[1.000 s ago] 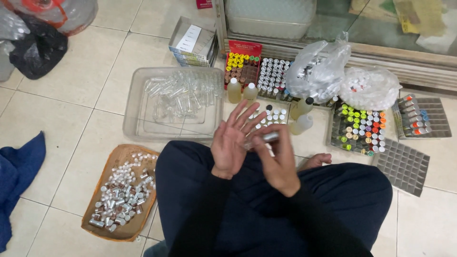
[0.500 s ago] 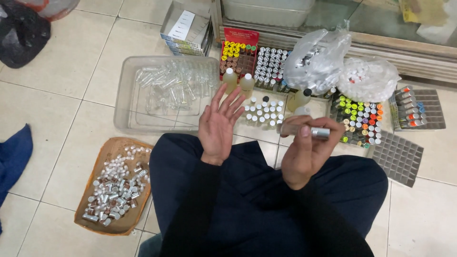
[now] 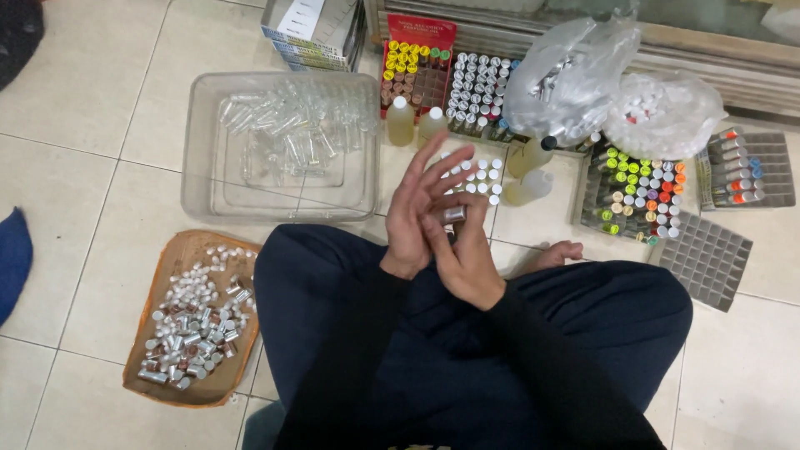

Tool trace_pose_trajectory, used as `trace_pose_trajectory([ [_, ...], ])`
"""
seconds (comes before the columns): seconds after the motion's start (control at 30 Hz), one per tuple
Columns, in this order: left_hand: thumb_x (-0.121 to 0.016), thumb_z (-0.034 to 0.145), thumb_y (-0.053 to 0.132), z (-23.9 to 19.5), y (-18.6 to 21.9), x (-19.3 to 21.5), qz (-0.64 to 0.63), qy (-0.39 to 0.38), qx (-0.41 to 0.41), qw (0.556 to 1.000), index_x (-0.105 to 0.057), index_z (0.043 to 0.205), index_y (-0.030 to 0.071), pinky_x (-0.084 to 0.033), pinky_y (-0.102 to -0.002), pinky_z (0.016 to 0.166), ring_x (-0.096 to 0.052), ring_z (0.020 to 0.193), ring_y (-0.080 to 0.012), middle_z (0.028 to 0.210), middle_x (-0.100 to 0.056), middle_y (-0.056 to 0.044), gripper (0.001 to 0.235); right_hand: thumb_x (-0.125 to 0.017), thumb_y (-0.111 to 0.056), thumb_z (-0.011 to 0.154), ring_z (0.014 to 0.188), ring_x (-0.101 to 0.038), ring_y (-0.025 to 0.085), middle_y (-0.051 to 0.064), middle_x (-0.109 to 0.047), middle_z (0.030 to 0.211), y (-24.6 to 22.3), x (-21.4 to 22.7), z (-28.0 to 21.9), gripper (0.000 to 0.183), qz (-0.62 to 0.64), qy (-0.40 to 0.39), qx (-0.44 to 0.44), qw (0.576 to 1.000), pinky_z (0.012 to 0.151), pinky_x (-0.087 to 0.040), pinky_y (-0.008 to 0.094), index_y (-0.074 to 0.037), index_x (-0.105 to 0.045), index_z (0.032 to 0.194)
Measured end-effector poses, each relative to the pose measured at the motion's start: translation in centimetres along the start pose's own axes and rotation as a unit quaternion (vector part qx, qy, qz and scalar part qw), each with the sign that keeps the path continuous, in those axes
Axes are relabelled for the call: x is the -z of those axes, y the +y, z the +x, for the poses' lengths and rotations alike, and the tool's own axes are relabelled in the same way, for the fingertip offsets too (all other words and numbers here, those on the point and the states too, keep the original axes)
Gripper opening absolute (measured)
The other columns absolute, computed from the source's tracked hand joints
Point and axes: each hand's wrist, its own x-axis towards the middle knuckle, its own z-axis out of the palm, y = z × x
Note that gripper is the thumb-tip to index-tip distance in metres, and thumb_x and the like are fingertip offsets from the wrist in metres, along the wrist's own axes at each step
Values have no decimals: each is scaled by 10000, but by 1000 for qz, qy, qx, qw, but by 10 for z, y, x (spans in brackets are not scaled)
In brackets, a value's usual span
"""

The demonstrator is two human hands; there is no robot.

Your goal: The person fills small glass bottles with liquid from a larger squeeze bottle, then caps the glass bottles with metal spray tops and plastic caps by hand.

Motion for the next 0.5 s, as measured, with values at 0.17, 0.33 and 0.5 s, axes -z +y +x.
trace_pose_trajectory([
  [0.17, -316, 1058, 543, 14, 3, 27, -41, -8, -4, 999, -291, 1644, 105, -452, -464, 1138, -516, 1423, -367, 1569, -485, -218, 732, -524, -195, 1072, 713, -660, 293, 214, -614, 880, -32, 36, 34, 239, 103, 133, 39, 985, 687, -526, 376, -14, -420, 1189],
  [0.33, -299, 1093, 528, 26, -5, 29, -57, 8, -37, 998, -266, 1655, 104, -411, -460, 1171, -531, 1420, -317, 1559, -510, -192, 705, -586, -319, 1076, 769, -672, 178, 121, -682, 897, 22, 1, 11, 292, -38, 252, -2, 967, 1133, -327, 353, -90, -494, 1233],
  [0.5, -400, 1096, 521, 24, -12, 47, -32, 2, 33, 999, -361, 1618, 122, -376, -542, 1188, -459, 1450, -409, 1530, -500, -229, 658, -574, -151, 1071, 784, -649, 193, 124, -583, 985, 9, 2, 36, 222, 103, -50, -153, 982, 753, -562, 349, 3, -477, 1199],
])
